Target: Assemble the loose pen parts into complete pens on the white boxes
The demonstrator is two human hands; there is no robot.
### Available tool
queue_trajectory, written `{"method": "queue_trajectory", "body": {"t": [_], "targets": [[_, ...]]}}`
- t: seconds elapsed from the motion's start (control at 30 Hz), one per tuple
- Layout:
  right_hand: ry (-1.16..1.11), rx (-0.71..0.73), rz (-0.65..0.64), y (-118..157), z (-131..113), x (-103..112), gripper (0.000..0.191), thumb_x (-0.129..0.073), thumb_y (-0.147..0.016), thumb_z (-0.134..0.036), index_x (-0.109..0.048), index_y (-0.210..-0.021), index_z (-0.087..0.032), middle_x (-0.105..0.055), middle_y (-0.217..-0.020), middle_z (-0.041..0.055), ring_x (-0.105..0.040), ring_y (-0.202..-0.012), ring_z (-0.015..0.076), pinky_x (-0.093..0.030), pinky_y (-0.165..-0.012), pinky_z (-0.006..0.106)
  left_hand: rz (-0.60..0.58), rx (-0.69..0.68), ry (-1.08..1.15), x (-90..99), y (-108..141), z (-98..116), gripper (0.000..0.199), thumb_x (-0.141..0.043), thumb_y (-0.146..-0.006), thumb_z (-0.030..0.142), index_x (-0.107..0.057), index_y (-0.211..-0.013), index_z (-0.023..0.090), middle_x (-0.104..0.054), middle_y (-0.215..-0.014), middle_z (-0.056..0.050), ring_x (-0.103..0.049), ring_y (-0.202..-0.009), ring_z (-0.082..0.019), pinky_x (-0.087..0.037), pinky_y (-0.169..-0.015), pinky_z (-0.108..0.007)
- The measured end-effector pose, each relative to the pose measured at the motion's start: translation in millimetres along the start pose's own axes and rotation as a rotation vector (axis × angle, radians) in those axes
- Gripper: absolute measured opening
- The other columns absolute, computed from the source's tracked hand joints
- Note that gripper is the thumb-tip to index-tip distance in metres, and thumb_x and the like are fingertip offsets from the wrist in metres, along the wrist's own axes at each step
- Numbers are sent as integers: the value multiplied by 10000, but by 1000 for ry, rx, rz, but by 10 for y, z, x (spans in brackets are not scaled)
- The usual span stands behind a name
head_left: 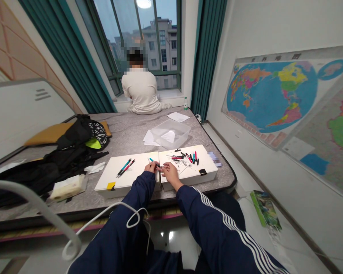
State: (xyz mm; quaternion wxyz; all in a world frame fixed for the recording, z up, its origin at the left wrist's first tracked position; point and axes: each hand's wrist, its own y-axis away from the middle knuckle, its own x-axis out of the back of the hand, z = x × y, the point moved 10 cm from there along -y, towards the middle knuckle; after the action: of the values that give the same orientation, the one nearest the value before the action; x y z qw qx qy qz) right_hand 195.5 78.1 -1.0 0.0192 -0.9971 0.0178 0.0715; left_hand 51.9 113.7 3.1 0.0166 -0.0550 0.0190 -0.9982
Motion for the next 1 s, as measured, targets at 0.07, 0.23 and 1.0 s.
{"method": "queue_trajectory", "body": {"t": [0.07, 0.23, 1.0], "targets": [[25, -23, -15, -14, 19, -13, 157, -631, -729, -239, -625, -874, -177, -656, -753, 32, -665, -724, 169, -553, -520, 239, -1, 0, 0, -6, 19, 35, 689, -452, -655, 789, -610, -810, 137, -605, -538, -46, -464, -416, -126, -284, -444, -251], [4, -96, -26, -48, 74, -38, 111, -653, -724, -217, -664, -820, -163, -678, -732, 41, -667, -697, 165, -559, -534, 251, 5, -10, -15, 9, 36, 78, 678, -444, -667, 781, -615, -814, 141, -616, -559, -48, -476, -435, -127, -309, -451, -256], [-49, -137, 60, -73, 49, -40, 36, -600, -768, -192, -611, -787, -163, -673, -688, 37, -651, -609, 145, -507, -502, 217, 24, -26, 1, 45, -37, -20, 678, -486, -686, 752, -641, -848, 112, -668, -624, -75, -485, -402, -111, -371, -429, -255]]}}
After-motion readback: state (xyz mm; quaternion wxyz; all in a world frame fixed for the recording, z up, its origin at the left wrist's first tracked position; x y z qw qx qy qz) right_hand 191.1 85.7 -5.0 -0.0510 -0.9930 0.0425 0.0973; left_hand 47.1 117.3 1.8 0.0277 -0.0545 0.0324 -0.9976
